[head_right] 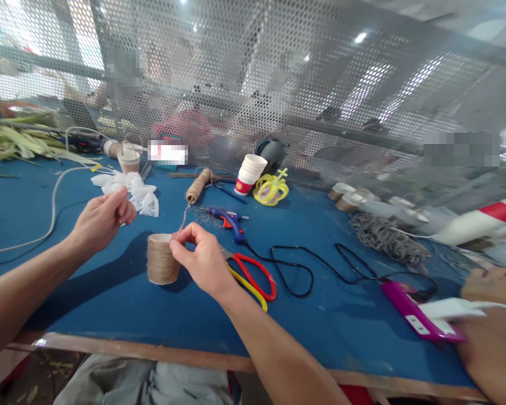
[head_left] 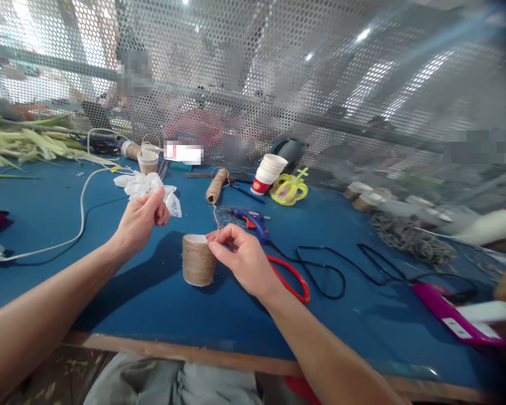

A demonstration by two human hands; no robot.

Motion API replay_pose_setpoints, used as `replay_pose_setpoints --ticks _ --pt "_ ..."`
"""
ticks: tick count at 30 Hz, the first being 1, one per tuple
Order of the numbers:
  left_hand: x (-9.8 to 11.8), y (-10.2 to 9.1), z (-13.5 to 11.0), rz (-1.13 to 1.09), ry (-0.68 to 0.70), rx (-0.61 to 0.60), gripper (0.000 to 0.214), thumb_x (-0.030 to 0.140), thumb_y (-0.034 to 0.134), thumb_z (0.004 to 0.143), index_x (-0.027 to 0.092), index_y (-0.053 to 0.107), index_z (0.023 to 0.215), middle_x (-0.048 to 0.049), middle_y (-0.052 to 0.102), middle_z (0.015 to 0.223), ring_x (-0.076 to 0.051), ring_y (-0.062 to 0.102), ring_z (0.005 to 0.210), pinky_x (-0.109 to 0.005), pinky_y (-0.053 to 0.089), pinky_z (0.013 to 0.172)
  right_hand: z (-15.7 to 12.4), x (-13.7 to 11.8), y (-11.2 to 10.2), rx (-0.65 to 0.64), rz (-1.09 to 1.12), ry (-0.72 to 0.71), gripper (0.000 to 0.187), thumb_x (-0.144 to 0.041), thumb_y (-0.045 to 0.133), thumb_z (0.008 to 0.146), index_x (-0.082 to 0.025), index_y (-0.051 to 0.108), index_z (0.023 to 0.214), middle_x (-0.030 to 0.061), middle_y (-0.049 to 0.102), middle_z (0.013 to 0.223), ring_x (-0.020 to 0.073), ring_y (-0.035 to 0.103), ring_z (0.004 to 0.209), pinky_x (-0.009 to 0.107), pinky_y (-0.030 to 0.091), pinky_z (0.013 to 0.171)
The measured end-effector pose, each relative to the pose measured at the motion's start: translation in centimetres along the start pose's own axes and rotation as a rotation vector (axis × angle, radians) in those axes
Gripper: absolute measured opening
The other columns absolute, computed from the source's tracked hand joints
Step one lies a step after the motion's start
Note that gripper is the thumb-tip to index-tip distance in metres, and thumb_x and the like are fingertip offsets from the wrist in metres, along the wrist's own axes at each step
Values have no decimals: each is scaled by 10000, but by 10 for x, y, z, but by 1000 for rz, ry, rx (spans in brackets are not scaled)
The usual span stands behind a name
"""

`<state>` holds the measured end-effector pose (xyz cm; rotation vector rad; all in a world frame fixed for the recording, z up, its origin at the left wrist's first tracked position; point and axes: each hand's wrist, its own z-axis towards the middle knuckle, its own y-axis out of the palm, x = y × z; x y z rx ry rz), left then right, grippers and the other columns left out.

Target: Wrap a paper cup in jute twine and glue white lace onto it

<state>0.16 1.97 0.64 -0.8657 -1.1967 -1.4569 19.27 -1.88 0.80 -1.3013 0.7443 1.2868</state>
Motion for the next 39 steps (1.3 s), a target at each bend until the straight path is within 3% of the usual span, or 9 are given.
replay_pose_setpoints --ticks 4,7,11,15,20,22,26,32,39 --pt "-5 -6 4 149 -13 40 260 255 542 794 159 551 553 13 573 553 -87 491 537 -221 371 553 1 0 0 2 -4 -7 175 -253 604 725 -207 454 647 29 635 795 170 602 798 330 456 789" --pt "-4 -8 5 157 12 55 105 200 642 697 158 567 636 27 594 605 -80 502 549 -210 380 550 1 0 0 0 -5 -15 174 -253 602 724 -208 452 648 31 636 796 169 603 794 329 458 786" --pt "0 -8 5 159 -9 62 161 247 641 705 166 541 609 42 550 489 -78 456 449 -214 360 493 1 1 0 2 -5 -15 178 -256 605 725 -208 453 645 31 637 798 171 607 800 334 460 791" --pt "-1 -10 7 385 -85 -34 477 423 364 865 163 579 529 -22 587 480 -134 550 532 -273 430 610 0 1 1 3 -17 -23 172 -257 603 730 -206 460 650 31 643 796 173 609 803 341 461 791" --pt "-4 -12 4 620 108 -144 205 319 569 737 166 652 846 -63 682 934 -203 602 880 -324 448 778 0 0 1 6 -31 -30 170 -252 599 732 -206 458 650 36 643 796 175 608 802 346 460 794" --pt "-2 -10 1 599 179 -176 255 278 579 731 172 647 952 -69 678 1006 -206 599 935 -335 446 822 1 -1 1 10 -36 -24 167 -250 598 730 -206 458 650 37 643 794 176 608 798 345 460 790" --pt "4 -4 -6 593 191 -217 297 339 448 850 166 675 930 -41 712 739 -190 632 796 -348 456 822 1 -1 1 9 -29 -16 170 -248 597 729 -207 454 647 36 643 789 176 604 794 342 462 783" --pt "5 5 -19 698 391 -499 190 341 608 754 165 668 794 -102 677 1014 -245 528 1082 -392 371 974 0 -2 1 10 -53 -35 162 -242 591 729 -206 460 641 13 621 753 161 593 761 315 462 749" --pt "2 12 -27 651 208 -588 153 290 557 772 163 589 693 -124 630 1033 -258 479 1128 -427 358 974 0 -3 1 5 -84 -58 153 -224 585 731 -206 463 640 1 605 723 154 581 733 317 461 737"
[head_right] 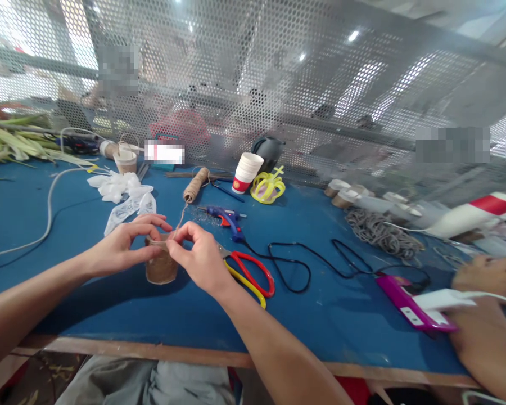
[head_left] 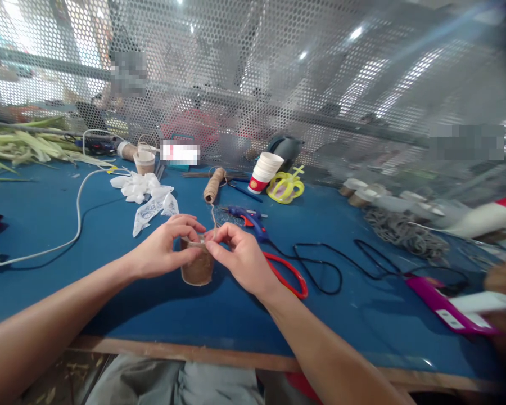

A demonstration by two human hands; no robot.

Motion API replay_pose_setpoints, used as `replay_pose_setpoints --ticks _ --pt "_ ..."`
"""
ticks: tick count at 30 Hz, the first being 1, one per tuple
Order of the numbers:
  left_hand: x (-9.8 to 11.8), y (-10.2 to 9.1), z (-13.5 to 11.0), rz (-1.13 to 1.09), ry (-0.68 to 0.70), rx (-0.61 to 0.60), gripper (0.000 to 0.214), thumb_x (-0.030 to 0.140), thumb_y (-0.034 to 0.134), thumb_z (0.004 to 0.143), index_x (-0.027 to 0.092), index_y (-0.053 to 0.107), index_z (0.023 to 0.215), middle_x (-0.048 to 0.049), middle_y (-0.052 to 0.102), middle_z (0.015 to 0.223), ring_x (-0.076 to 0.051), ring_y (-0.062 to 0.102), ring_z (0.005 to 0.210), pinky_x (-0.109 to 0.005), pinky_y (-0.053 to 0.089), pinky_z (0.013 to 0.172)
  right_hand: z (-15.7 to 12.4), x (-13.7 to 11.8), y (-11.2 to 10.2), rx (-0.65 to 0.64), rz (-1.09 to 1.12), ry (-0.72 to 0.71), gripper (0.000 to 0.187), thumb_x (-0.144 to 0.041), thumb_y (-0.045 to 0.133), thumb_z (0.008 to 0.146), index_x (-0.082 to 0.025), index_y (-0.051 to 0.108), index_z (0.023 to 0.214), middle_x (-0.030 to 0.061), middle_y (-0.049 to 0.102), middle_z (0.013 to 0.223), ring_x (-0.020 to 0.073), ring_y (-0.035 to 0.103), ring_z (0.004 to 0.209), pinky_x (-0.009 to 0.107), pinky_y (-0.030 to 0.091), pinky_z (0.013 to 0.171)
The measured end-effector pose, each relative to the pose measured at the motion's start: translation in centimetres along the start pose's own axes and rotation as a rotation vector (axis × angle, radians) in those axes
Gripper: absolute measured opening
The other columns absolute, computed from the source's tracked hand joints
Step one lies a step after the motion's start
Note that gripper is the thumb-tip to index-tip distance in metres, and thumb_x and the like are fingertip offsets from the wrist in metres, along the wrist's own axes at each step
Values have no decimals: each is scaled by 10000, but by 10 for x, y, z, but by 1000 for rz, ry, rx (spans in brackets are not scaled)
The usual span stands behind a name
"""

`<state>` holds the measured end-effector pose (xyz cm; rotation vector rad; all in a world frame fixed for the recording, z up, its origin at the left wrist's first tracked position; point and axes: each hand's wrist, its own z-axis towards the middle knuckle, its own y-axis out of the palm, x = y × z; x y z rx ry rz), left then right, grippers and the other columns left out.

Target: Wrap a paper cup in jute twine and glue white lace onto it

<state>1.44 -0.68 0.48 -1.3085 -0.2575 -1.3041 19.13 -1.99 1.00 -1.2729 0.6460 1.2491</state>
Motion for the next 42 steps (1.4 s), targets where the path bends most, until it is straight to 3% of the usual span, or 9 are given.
replay_pose_setpoints --ticks 16,20,25,28,30,33,35,39,42 --pt "2 7 2 -155 -92 76 102 239 534 724 191 538 634 -81 625 927 -250 508 1095 -405 396 936 1 -2 0 -19 7 1 155 -224 580 739 -204 463 640 8 618 736 152 584 736 312 463 739" --pt "2 6 2 -204 -91 61 87 233 554 725 187 568 652 -81 603 970 -252 493 1113 -397 374 960 4 -4 -4 -30 -31 7 99 -257 587 754 -189 535 704 16 627 768 154 583 762 308 460 755" --pt "3 4 -1 -408 -162 11 104 262 583 743 180 587 679 -70 588 1039 -233 523 1054 -382 388 936 15 -15 -21 -5 -117 48 219 -366 525 818 -168 621 810 41 662 816 151 587 747 281 458 689" --pt "4 3 -2 -575 -210 3 142 311 621 737 185 587 681 -68 587 1074 -241 520 1059 -368 431 864 26 -15 -43 123 -324 56 260 -395 503 837 -164 622 822 55 674 815 160 601 725 281 462 650" --pt "4 2 -4 -649 -203 7 166 337 646 726 190 592 674 -66 581 1082 -250 509 1079 -362 443 841 34 -6 -61 230 -631 133 242 -375 482 860 -175 616 828 50 674 798 165 615 722 288 467 662" --pt "5 2 -4 -693 -168 8 185 360 660 724 194 598 669 -66 569 1091 -260 490 1111 -368 445 846 45 19 -84 249 -789 273 172 -290 575 819 -148 618 732 101 659 770 238 618 790 364 461 728" --pt "5 1 -4 -693 -152 18 193 371 663 722 195 600 670 -68 563 1102 -264 481 1124 -371 446 847 51 38 -93 178 -834 372 131 -262 635 790 -135 635 759 106 657 835 237 619 823 367 477 746" --pt "0 1 -2 -571 -138 57 182 361 650 731 194 597 678 -83 561 1114 -268 464 1141 -395 435 876 61 67 -96 58 -846 472 247 -296 509 896 -192 560 1114 71 570 1154 180 587 952 371 501 803" --pt "-10 3 0 -394 -85 103 135 317 626 745 194 602 696 -87 569 1084 -256 443 1159 -424 361 966 65 74 -93 41 -816 505 261 -294 521 889 -193 555 1127 76 561 1170 194 581 976 377 497 813"
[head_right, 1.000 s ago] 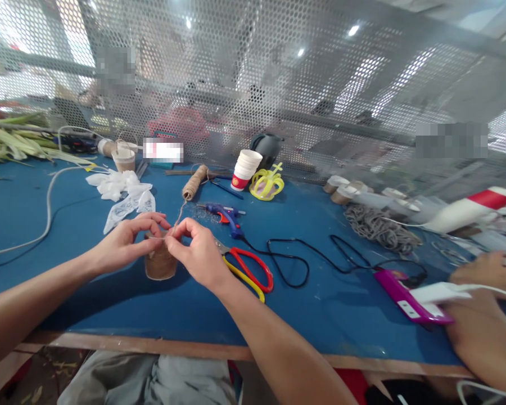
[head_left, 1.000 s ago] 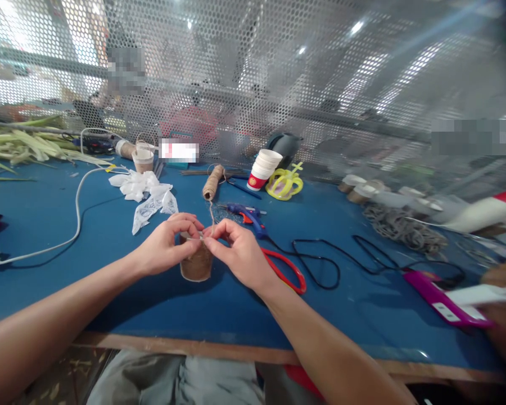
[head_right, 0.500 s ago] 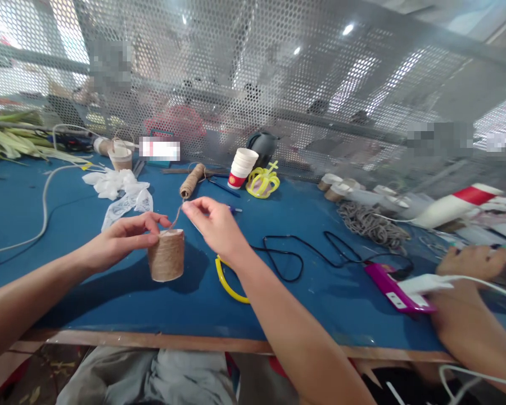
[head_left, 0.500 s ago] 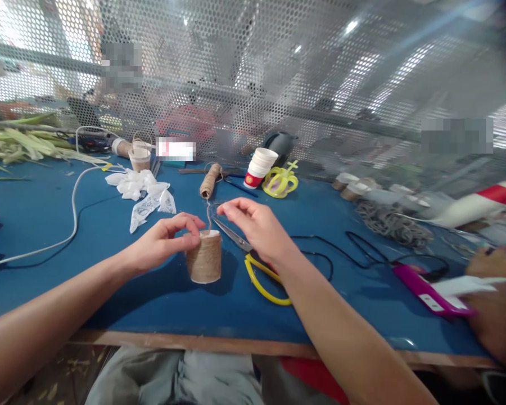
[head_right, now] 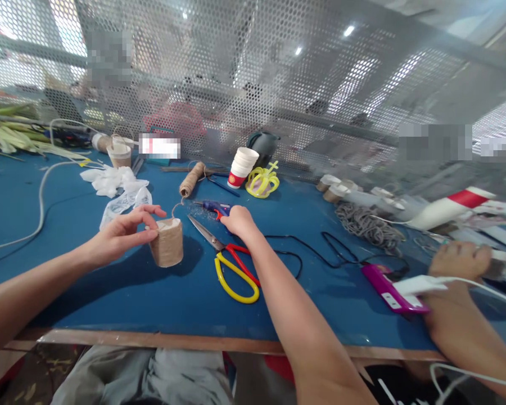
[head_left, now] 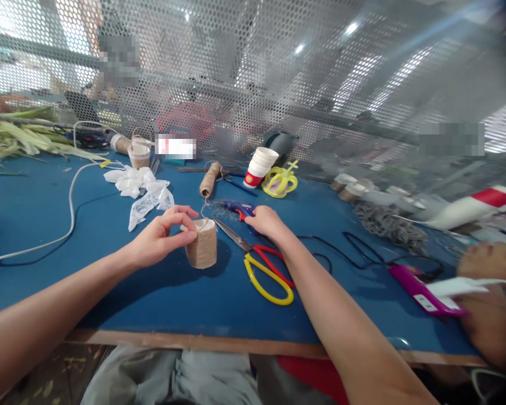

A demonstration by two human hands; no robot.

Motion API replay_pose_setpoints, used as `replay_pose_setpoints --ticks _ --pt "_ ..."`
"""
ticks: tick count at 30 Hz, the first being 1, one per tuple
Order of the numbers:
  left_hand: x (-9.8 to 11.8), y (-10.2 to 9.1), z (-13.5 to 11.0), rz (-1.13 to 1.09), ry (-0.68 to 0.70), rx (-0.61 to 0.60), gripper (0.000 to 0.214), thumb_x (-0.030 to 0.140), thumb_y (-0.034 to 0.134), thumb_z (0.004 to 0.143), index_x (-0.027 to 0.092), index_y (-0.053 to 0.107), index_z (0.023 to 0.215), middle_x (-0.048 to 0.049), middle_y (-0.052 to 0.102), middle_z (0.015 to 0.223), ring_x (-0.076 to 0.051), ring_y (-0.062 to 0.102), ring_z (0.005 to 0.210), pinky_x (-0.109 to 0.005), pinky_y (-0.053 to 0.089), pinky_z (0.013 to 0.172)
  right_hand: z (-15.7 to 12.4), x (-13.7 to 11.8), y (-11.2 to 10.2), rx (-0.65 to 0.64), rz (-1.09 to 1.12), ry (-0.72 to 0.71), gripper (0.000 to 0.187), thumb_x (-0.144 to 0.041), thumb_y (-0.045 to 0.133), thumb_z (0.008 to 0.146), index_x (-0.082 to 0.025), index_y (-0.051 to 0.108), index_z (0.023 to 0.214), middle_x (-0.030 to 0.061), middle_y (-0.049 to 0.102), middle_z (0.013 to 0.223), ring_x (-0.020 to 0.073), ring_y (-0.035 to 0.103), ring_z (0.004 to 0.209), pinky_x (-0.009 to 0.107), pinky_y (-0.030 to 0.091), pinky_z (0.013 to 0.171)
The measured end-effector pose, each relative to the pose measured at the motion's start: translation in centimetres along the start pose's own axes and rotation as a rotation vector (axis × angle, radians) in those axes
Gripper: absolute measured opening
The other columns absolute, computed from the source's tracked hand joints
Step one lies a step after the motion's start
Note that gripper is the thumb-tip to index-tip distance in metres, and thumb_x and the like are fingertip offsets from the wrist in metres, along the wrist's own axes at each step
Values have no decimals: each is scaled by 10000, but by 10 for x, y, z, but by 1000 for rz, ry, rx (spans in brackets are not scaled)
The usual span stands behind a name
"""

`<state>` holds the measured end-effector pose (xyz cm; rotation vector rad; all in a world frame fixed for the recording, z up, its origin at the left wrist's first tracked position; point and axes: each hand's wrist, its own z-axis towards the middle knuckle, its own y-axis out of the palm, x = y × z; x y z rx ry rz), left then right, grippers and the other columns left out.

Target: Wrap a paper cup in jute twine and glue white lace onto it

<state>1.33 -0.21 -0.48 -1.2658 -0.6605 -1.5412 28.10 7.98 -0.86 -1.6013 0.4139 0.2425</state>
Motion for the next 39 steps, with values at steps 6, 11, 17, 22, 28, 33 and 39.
replay_pose_setpoints --ticks 6,11,17,22,28,33,39 --pt "-12 -1 3 110 -31 114 134 296 585 756 180 571 691 -106 551 1070 -253 475 1100 -437 344 957 -11 -5 -5 32 183 35 247 -279 542 875 -156 568 1087 80 602 1082 184 607 898 372 513 767" --pt "-10 0 4 72 -81 123 147 308 593 736 179 560 676 -90 564 1038 -240 507 1054 -416 351 943 -46 -19 -24 62 479 -36 126 -164 570 792 -129 576 913 57 662 730 136 623 593 288 530 584" --pt "-12 2 4 49 -92 156 160 312 598 739 177 553 666 -71 581 1011 -221 527 1017 -403 362 939 -109 -42 -28 -29 711 -295 214 -371 595 771 -158 591 787 -5 594 545 94 523 407 223 447 402" --pt "-13 4 5 4 -132 207 167 322 610 719 177 549 662 -67 596 981 -221 533 1001 -385 387 912 -132 -47 -14 -20 537 -385 212 -367 541 792 -174 623 757 10 602 525 142 564 434 275 482 428" --pt "-12 5 5 -53 -168 208 190 336 618 708 173 532 661 -57 611 948 -205 553 942 -360 412 859 -128 -42 -7 81 247 -500 318 -380 497 823 -220 561 555 27 620 509 186 593 492 331 473 526" --pt "-11 5 5 -52 -171 193 203 348 622 713 173 531 667 -57 610 956 -203 549 951 -346 398 870 -130 -42 -5 111 208 -546 327 -356 499 832 -231 557 536 21 614 503 187 588 511 323 458 545" --pt "-11 4 4 -45 -132 157 193 331 602 749 166 529 679 -77 583 1013 -228 527 1014 -387 357 924 -133 -46 -9 117 189 -501 295 -339 497 833 -207 581 583 4 590 466 175 586 498 287 452 522"
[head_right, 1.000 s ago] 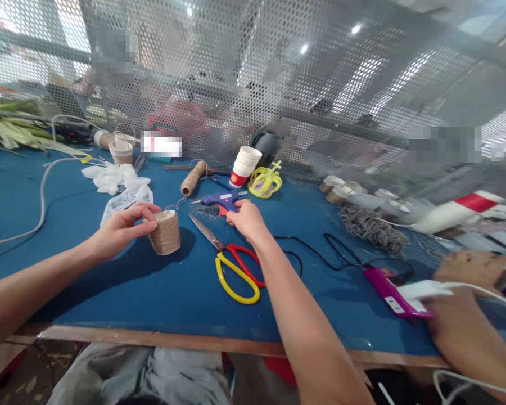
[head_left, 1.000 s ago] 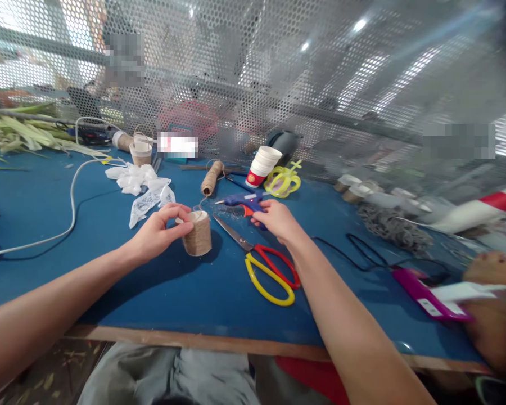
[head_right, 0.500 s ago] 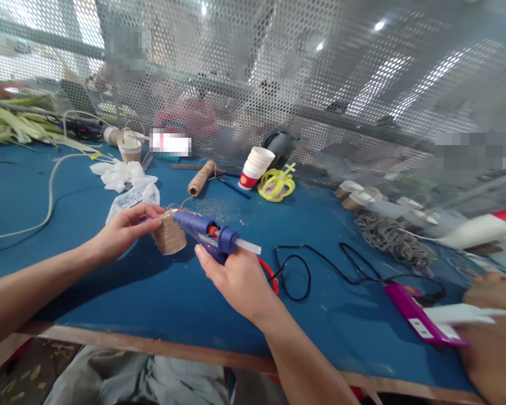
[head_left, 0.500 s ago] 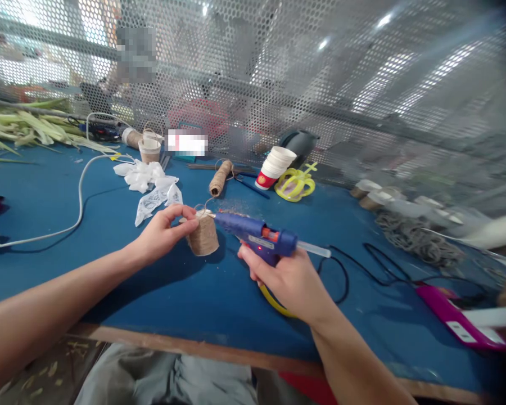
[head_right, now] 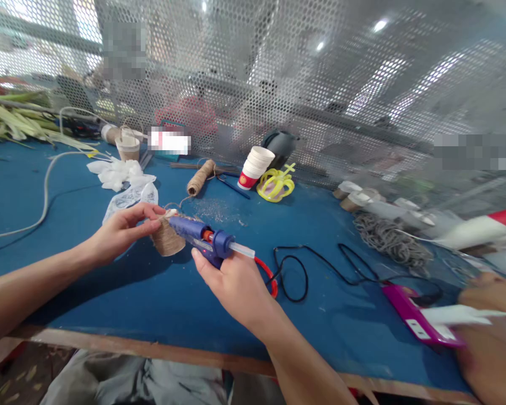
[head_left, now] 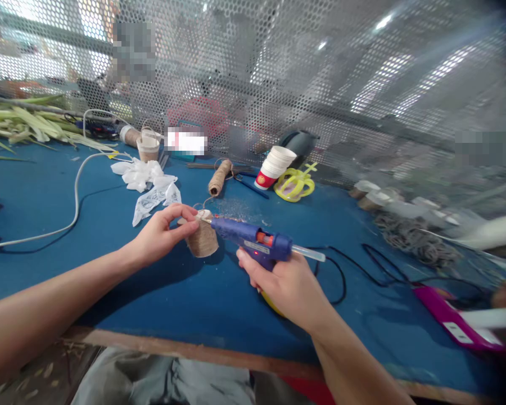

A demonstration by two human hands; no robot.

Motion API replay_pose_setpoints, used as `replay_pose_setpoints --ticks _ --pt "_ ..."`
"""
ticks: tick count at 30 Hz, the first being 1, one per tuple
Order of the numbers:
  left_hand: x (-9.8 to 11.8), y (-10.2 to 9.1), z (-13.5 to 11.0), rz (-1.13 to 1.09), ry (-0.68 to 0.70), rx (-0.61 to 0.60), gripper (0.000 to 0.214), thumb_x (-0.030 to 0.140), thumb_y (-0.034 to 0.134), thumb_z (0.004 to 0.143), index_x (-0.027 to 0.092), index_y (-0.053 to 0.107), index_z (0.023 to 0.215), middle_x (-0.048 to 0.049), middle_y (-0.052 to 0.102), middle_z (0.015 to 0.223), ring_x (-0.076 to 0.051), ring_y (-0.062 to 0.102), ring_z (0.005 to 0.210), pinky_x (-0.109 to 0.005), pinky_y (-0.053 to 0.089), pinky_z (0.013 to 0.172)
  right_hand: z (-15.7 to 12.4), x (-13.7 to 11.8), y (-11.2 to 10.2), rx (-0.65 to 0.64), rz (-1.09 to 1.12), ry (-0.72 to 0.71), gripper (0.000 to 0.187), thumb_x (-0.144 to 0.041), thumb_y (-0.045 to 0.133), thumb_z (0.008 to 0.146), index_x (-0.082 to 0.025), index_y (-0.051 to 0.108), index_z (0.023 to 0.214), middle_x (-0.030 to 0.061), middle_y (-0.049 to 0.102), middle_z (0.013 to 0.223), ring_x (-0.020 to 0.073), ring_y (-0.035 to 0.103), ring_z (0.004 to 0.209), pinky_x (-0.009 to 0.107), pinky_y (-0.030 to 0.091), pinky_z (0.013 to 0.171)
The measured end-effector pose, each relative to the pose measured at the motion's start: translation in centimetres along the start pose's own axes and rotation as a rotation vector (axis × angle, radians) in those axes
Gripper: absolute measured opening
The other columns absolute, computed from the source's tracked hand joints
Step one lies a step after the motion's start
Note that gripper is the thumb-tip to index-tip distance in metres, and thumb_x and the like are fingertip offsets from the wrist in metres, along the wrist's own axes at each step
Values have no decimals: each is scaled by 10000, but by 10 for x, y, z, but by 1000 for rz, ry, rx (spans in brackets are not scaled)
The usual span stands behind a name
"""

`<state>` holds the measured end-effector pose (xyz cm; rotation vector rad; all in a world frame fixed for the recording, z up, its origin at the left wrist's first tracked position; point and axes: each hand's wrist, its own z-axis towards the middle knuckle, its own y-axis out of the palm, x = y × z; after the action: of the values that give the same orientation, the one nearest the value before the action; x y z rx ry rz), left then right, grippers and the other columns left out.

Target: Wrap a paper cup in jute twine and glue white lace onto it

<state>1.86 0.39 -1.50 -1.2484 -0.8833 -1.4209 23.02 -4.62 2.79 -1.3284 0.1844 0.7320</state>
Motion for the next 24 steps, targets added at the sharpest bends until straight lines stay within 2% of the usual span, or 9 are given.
replay_pose_setpoints --ticks 14,18,24 --pt "0 -1 0 -94 -6 -77 256 392 610 765 159 520 707 -120 603 1150 -257 523 1110 -415 375 933 -1 -4 -3 -21 -7 33 301 -333 473 841 -200 575 592 -8 569 431 168 594 481 266 463 503" --pt "0 -3 0 -51 -7 -75 265 400 614 759 165 518 681 -118 622 1128 -277 482 1160 -453 321 982 0 -3 -4 -12 3 57 293 -336 474 834 -195 568 595 -2 576 446 171 597 494 271 467 513" --pt "-2 -6 2 -5 15 -98 234 386 597 768 175 526 698 -103 637 1078 -252 439 1193 -429 263 1026 0 -2 -4 -29 7 71 299 -347 466 834 -195 562 595 -7 569 444 158 574 446 267 458 492"
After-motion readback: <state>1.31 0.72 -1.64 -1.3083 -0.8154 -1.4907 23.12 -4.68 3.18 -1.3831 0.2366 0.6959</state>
